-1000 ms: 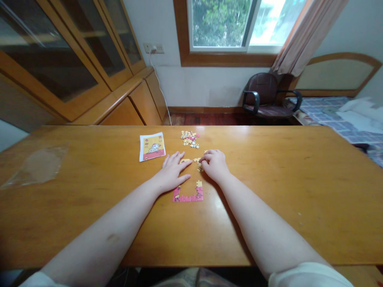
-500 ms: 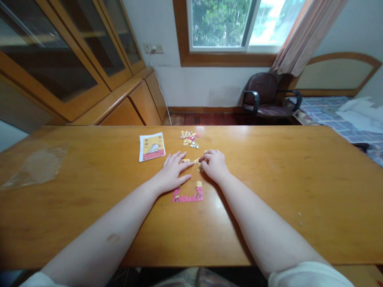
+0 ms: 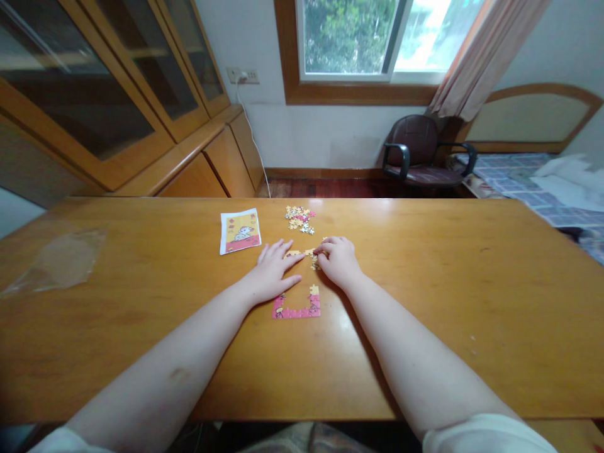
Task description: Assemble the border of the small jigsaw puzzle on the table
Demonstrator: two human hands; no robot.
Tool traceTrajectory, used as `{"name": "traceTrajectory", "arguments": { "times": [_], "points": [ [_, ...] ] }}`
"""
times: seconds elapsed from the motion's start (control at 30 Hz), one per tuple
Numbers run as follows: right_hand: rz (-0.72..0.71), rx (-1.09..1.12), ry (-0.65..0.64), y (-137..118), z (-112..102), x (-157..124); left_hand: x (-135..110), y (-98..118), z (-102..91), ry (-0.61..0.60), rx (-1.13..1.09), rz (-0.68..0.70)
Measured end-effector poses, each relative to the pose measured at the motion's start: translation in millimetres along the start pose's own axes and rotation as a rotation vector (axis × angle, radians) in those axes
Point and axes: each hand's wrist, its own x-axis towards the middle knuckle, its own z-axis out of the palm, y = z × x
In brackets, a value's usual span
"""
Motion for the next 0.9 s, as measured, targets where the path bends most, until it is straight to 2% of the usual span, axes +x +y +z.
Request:
{"name": "traceTrajectory", "arguments": {
  "times": [0.47, 0.9],
  "points": [
    [-0.026, -0.091, -0.032, -3.5, 0.2, -1.9, -0.6, 1.6, -2.2, -0.018, 0.003, 0.01],
    [-0.052, -0.057, -0.04, -7.4, -4.2, -2.1, 0.3, 0.9, -2.0, -0.032, 0.04, 0.0]
  ]
}}
